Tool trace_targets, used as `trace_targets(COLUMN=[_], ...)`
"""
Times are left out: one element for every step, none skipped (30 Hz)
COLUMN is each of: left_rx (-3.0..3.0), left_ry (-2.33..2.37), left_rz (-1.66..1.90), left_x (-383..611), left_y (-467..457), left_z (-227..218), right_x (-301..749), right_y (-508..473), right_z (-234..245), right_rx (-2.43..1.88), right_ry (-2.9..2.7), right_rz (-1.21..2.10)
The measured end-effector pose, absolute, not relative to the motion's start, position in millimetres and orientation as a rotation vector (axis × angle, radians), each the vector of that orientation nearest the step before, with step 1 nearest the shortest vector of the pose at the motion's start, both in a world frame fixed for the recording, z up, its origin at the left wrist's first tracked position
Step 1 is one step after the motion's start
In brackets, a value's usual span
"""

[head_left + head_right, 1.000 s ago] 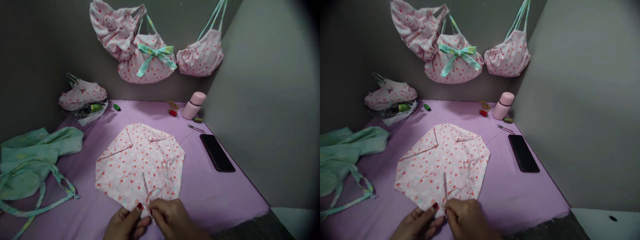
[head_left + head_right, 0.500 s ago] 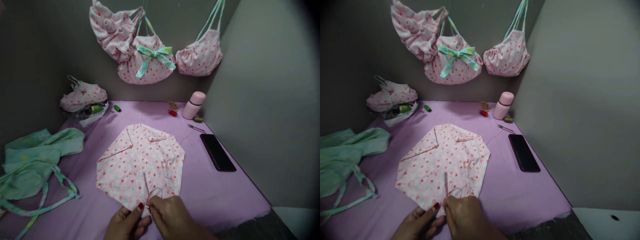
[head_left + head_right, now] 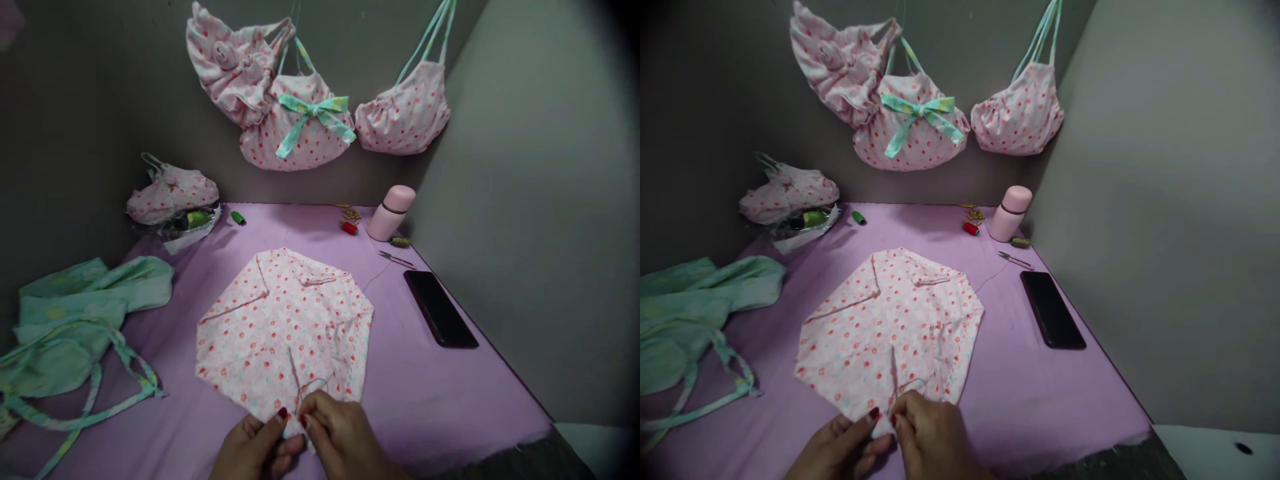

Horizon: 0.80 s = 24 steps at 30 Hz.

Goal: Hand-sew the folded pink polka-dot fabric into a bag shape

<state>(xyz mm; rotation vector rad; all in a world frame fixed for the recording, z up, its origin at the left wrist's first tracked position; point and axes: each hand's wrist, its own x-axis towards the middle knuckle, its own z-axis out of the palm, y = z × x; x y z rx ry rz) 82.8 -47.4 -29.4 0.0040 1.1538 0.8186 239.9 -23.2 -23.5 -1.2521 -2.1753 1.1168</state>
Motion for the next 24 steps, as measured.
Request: trace_targets(left_rx=[0.005, 0.003, 0.001, -0.002, -0.004, -0.003, 0.001, 0.006, 0.007, 0.004, -0.001, -0.008, -0.017, -0.024, -0.029, -0.032, -0.036, -0.031, -0.02, -0.005, 0.005, 0.011, 0.014, 0.013], left_ry=[1.159, 1.161, 1.161, 1.159, 1.153, 1.144, 1.133, 1.124, 1.118, 1.113, 1.11, 1.11, 1.111, 1.111, 1.111, 1.11, 1.11, 1.107, 1.098, 1.088, 1.08, 1.076, 1.075, 1.083], left_rz=[0.811, 0.809, 0.81, 0.811, 0.814, 0.818, 0.82, 0.817, 0.815, 0.814, 0.814, 0.813, 0.811, 0.807, 0.805, 0.804, 0.809, 0.815, 0.821, 0.823, 0.82, 0.814, 0.81, 0.81], left_x=[83, 83, 83, 83, 83, 84, 84, 84, 85, 85, 84, 84, 84, 84, 84, 84, 84, 84, 84, 84, 84, 84, 85, 85], left_y=[-47, -47, -47, -47, -47, -47, -47, -46, -46, -46, -46, -46, -47, -47, -47, -47, -47, -47, -47, -47, -47, -47, -47, -47], left_z=[-31, -32, -33, -34, -34, -34, -34, -33, -33, -33, -34, -35, -35, -36, -37, -37, -37, -36, -35, -34, -32, -31, -29, -28], right_x=[240, 240, 239, 239, 238, 236, 234, 232, 230, 228, 226, 225, 225, 225, 225, 226, 226, 226, 225, 224, 223, 221, 219, 217], right_y=[-23, -22, -21, -20, -20, -19, -18, -17, -16, -15, -14, -13, -11, -10, -9, -8, -6, -5, -4, -3, -2, -1, 0, 0], right_z=[-23, -23, -22, -22, -21, -19, -18, -16, -14, -13, -11, -10, -8, -7, -5, -3, -1, 0, 1, 3, 3, 3, 3, 2], right_rx=[-1.245, -1.236, -1.226, -1.221, -1.228, -1.251, -1.294, -1.348, -1.398, -1.437, -1.452, -1.449, -1.429, -1.404, -1.376, -1.345, -1.312, -1.283, -1.255, -1.23, -1.209, -1.189, -1.164, -1.139], right_ry=[-2.184, -2.197, -2.216, -2.239, -2.27, -2.313, -2.371, -2.434, -2.5, -2.563, -2.621, -2.662, -2.68, -2.674, -2.648, -2.605, -2.555, -2.505, -2.46, -2.419, -2.382, -2.349, -2.318, -2.279], right_rz=[1.113, 1.111, 1.107, 1.101, 1.094, 1.085, 1.079, 1.074, 1.068, 1.056, 1.026, 0.969, 0.895, 0.816, 0.755, 0.728, 0.741, 0.785, 0.848, 0.916, 0.977, 1.025, 1.054, 1.069])
